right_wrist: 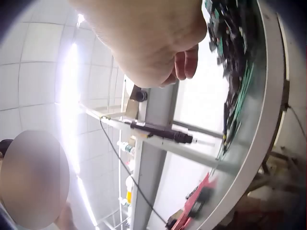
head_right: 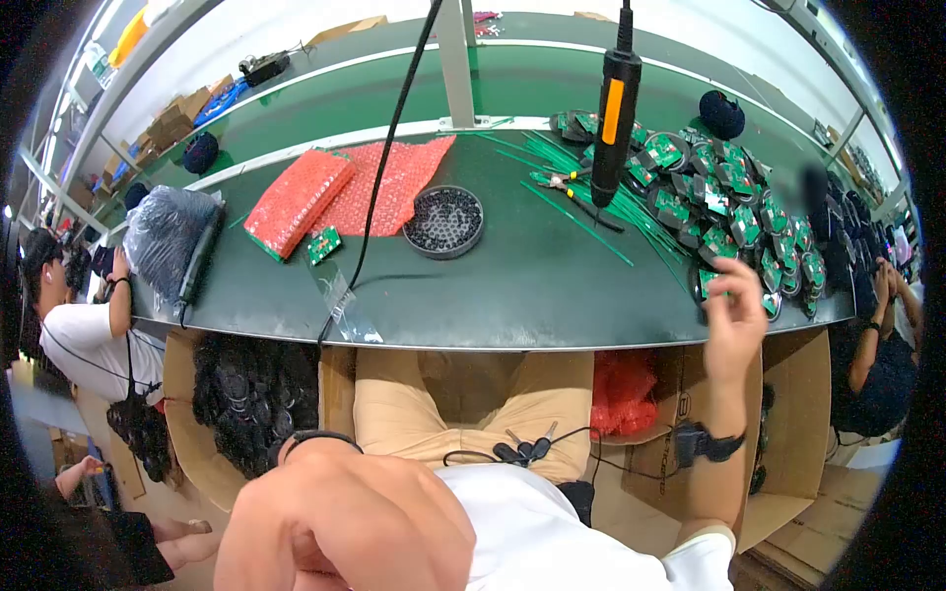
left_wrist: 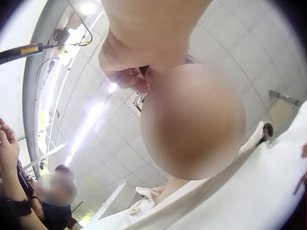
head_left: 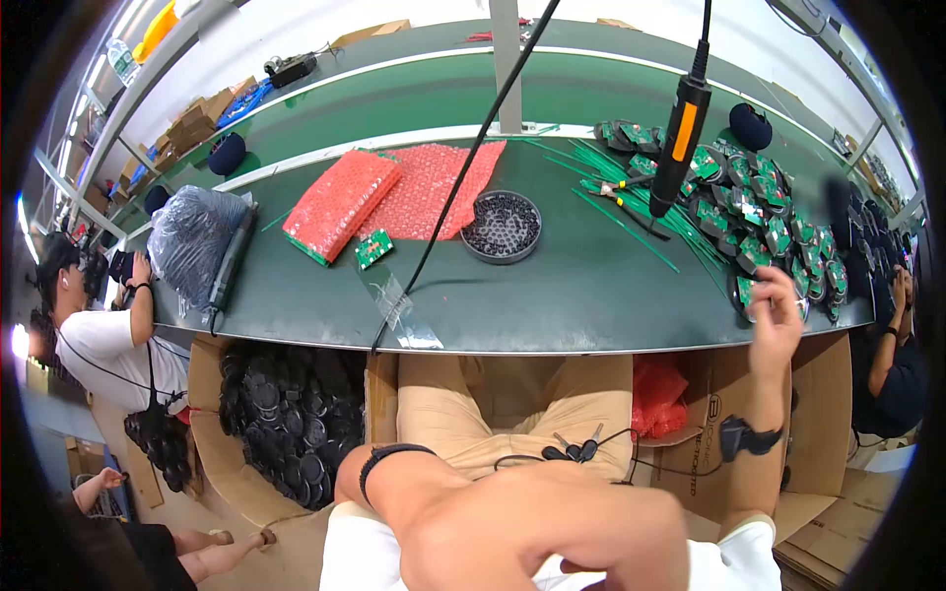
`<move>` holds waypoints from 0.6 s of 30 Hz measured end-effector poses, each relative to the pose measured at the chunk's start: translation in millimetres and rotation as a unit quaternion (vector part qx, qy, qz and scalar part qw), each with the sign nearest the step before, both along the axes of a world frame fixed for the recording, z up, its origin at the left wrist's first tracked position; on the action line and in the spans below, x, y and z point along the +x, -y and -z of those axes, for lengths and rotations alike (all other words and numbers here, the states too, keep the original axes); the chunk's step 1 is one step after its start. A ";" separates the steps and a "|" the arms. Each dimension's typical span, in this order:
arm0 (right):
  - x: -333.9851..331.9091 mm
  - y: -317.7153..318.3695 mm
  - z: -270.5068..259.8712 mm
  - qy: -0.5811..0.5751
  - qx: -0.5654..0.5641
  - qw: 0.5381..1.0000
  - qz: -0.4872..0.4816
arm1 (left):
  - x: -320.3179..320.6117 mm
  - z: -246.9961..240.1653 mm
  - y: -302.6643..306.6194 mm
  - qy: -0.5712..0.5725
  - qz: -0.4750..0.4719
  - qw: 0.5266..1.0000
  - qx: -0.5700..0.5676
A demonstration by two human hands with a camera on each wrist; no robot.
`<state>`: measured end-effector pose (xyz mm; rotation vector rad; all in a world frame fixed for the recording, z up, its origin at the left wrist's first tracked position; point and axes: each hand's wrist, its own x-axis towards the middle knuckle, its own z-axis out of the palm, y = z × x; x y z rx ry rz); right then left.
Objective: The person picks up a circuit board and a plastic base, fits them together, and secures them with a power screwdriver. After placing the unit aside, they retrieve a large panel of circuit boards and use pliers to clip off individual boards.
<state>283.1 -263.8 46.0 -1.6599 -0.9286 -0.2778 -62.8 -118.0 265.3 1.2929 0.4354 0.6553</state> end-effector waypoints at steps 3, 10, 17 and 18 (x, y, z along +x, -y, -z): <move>-50.5 -39.0 6.9 -0.057 0.016 0.996 -0.065 | 10.7 81.1 -40.3 0.493 0.121 0.838 0.201; -114.6 -100.8 34.9 -0.088 -0.006 0.980 -0.178 | -35.7 150.8 -87.0 -0.065 0.169 0.883 0.433; -119.6 -111.1 52.5 0.051 -0.092 0.988 -0.115 | -87.2 406.4 -58.4 -0.656 0.084 0.461 0.592; -119.9 -111.2 52.4 0.050 -0.102 0.987 -0.112 | -92.6 403.5 -49.3 -0.623 0.129 0.373 0.675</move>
